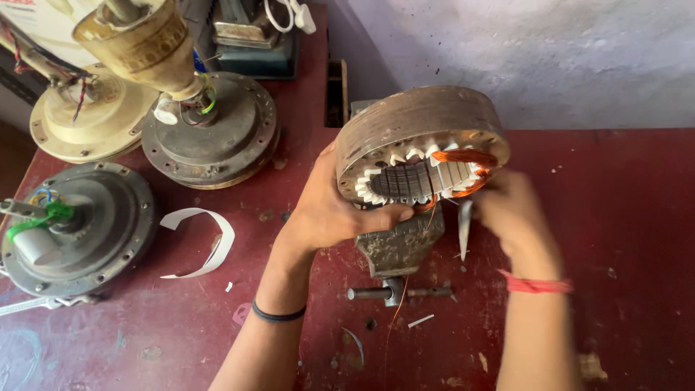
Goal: The person winds copper wire around the slots of a motor stator held in a bench vise. They use their hands to guide the wire and a pair of scissors to cut the wire at intervals, continuing the winding process throughout the clip.
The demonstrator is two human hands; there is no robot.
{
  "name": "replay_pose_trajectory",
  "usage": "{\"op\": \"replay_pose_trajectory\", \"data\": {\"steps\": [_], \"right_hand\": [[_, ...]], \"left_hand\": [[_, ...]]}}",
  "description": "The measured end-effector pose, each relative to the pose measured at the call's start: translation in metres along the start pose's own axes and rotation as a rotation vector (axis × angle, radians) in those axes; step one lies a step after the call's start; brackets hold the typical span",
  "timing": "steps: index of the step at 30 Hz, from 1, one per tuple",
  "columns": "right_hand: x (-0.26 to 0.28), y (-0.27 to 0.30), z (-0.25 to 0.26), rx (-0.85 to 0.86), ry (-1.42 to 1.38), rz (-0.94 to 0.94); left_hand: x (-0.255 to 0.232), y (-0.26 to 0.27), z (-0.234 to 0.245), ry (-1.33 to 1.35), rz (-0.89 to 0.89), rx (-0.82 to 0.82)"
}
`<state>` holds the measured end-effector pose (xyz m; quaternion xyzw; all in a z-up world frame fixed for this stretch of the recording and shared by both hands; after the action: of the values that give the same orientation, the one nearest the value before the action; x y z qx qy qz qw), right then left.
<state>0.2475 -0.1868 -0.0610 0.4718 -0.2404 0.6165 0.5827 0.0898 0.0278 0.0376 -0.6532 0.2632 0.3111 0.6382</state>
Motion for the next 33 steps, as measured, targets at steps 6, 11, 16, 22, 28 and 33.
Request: {"op": "replay_pose_trajectory", "data": {"steps": [6,11,16,22,28,33], "right_hand": [[0.058,0.050,0.067,-0.063,-0.856,0.343],[0.077,0.098,0.093,0.045,-0.733,0.571],[0.114,0.139,0.078,0.331,-0.284,0.831],[0.134,0.169,0.039,0.270,0.173,0.816],[0.148,0.173,0.032,0.203,0.167,0.822],[0.144,0.164,0.029,0.156,0.224,0.863]], "left_hand": [[0.003,-0.007,-0.002,-0.130,-0.042,0.160],[0.011,-0.004,-0.001,-0.081,0.030,0.165],[0.008,-0.005,-0.002,-0.054,-0.029,0.142],[0.011,-0.003,-0.001,-0.032,-0.008,0.105],[0.012,-0.005,-0.001,-0.011,0.029,0.098],[0.009,-0.004,-0.001,0.002,0.006,0.083]]}}
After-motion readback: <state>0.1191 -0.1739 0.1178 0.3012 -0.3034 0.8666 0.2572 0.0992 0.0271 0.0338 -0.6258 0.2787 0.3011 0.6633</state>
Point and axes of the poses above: each hand's wrist, its own y-axis away from the middle knuckle, its own z-axis out of the back of the hand, x = y × z, the point moved 8 cm from there along -y, towards the middle knuckle, and after that the axes turned 10 degrees about -z, right-handed, at the moved point
